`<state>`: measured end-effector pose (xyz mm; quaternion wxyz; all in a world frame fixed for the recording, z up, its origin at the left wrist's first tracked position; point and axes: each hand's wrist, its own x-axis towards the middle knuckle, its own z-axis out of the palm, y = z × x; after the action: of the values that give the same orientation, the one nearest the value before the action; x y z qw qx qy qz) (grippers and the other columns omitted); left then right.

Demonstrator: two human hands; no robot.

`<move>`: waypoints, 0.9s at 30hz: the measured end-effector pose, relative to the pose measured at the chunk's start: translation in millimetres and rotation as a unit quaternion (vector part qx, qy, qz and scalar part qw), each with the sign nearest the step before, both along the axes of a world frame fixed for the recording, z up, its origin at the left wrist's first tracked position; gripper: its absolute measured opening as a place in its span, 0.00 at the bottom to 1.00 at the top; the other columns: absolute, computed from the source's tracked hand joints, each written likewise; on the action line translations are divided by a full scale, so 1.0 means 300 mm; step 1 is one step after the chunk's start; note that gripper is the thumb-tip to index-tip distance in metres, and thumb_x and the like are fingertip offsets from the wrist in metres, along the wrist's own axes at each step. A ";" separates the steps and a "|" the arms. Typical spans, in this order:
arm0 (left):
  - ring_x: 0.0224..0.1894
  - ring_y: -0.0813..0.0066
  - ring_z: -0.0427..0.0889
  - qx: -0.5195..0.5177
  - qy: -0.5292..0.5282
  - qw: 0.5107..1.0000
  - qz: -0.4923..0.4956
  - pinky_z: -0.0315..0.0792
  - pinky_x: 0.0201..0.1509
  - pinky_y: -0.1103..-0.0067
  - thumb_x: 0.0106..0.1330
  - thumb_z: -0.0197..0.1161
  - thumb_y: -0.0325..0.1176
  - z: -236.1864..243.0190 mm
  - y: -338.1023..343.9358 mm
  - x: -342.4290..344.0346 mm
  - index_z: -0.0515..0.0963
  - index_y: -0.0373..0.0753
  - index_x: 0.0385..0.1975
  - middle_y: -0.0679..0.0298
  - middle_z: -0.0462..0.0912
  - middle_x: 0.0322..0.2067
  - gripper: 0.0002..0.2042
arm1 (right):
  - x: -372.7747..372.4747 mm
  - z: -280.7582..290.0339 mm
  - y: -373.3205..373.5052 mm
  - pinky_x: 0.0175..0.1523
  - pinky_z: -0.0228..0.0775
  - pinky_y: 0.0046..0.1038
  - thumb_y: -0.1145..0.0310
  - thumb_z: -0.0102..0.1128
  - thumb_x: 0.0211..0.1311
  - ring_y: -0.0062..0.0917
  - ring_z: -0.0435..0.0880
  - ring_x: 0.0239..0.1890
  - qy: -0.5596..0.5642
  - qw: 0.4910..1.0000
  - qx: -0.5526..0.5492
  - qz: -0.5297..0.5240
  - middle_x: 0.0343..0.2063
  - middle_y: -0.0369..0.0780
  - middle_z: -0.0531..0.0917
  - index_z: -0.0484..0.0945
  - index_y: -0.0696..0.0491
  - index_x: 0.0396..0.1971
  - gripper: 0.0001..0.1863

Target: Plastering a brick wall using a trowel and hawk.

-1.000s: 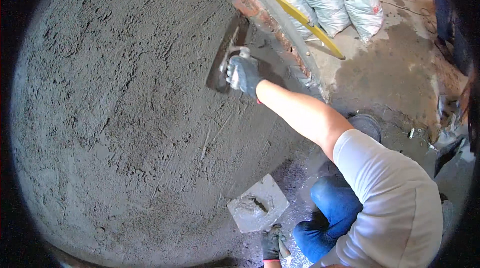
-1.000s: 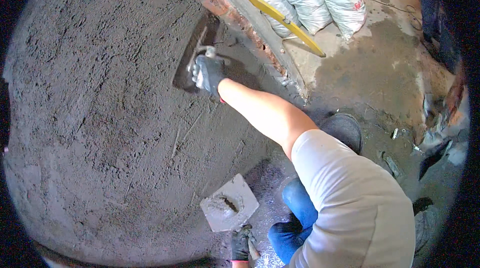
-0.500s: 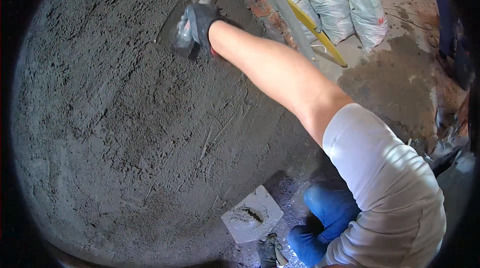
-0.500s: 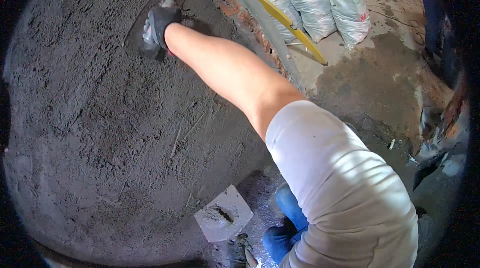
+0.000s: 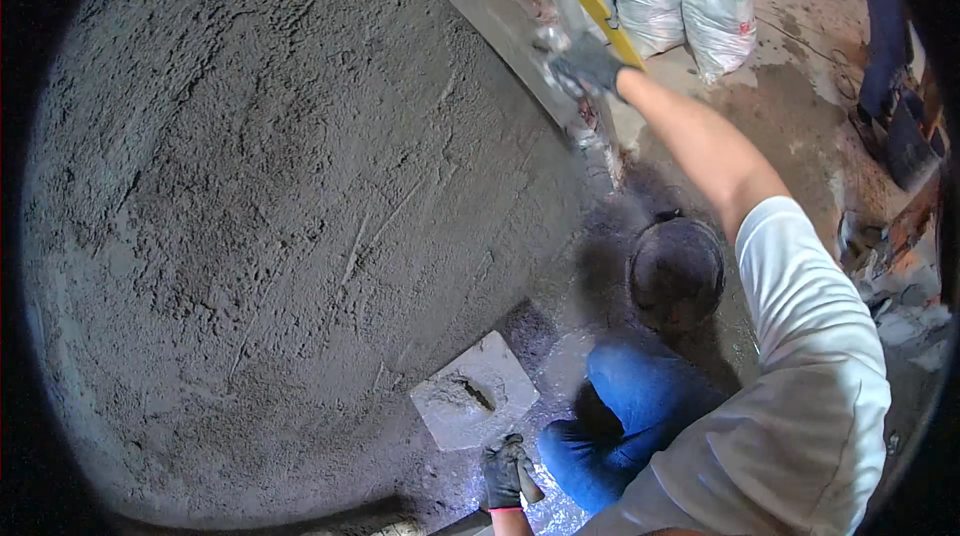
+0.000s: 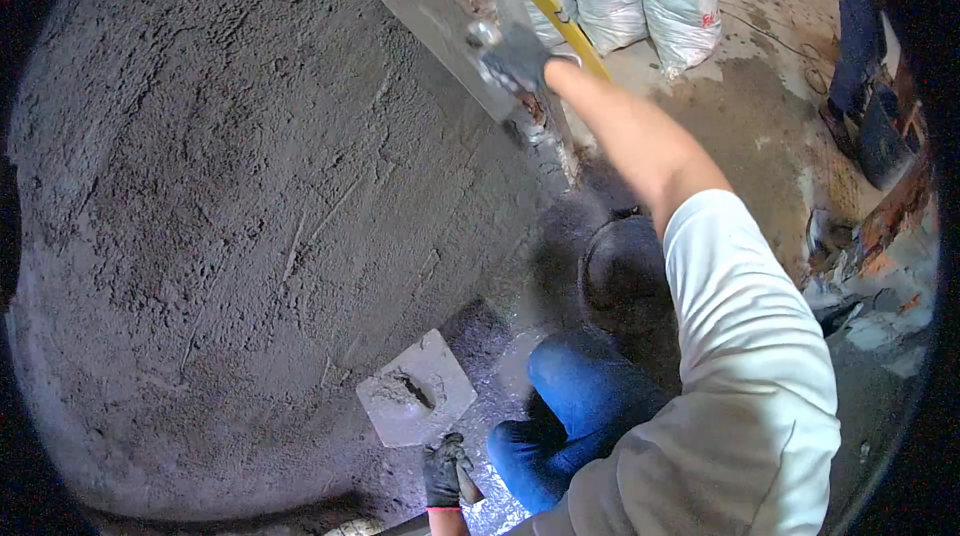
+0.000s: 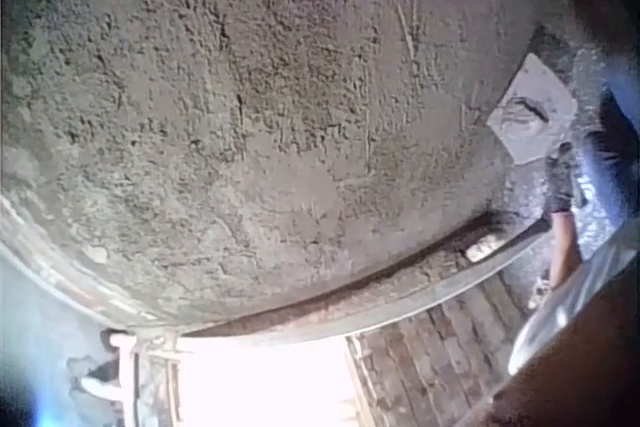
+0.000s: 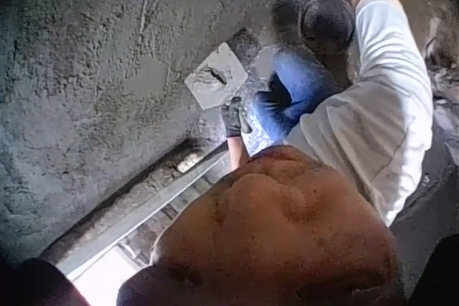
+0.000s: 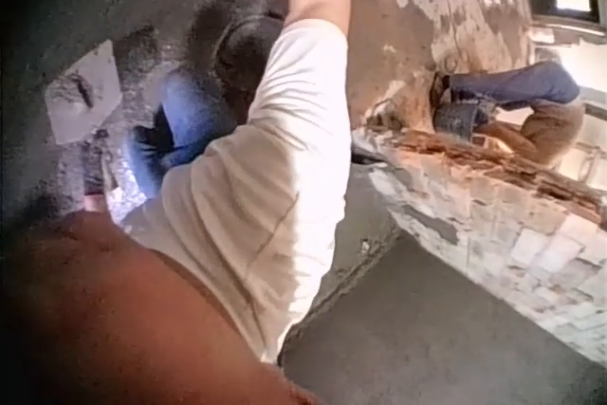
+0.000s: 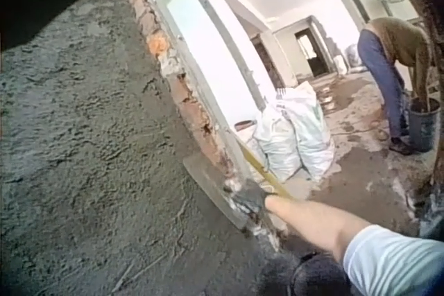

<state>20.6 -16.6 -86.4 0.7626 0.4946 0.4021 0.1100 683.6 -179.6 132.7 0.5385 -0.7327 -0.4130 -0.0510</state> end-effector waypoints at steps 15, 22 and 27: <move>0.15 0.72 0.73 0.018 0.053 0.998 0.003 0.70 0.19 0.78 0.56 0.55 0.29 0.063 -0.042 -0.076 0.75 0.29 0.37 0.62 0.74 0.17 0.12 | -0.390 0.014 0.408 0.23 0.60 0.29 0.67 0.51 0.51 0.24 0.66 0.14 0.592 0.592 0.472 0.276 0.11 0.31 0.66 0.62 0.44 0.10 0.13; 0.12 0.68 0.72 0.015 -0.023 0.999 0.036 0.69 0.15 0.77 0.57 0.56 0.25 -0.020 -0.032 -0.130 0.73 0.25 0.36 0.59 0.74 0.15 0.10 | -0.422 0.306 0.427 0.21 0.65 0.28 0.68 0.54 0.51 0.23 0.70 0.14 0.484 0.681 0.458 0.304 0.13 0.32 0.70 0.69 0.49 0.20 0.05; 0.14 0.68 0.73 0.029 0.044 0.998 -0.021 0.70 0.18 0.76 0.59 0.54 0.28 0.107 -0.082 -0.032 0.73 0.29 0.38 0.60 0.74 0.16 0.11 | -0.525 0.508 0.427 0.19 0.69 0.28 0.70 0.53 0.52 0.22 0.72 0.13 0.462 0.712 0.427 0.313 0.15 0.34 0.73 0.70 0.50 0.22 0.03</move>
<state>11.0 -41.3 -54.3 0.7314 0.5292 0.4219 0.0839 526.2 -51.6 285.1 0.9029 -0.1859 -0.2522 0.2942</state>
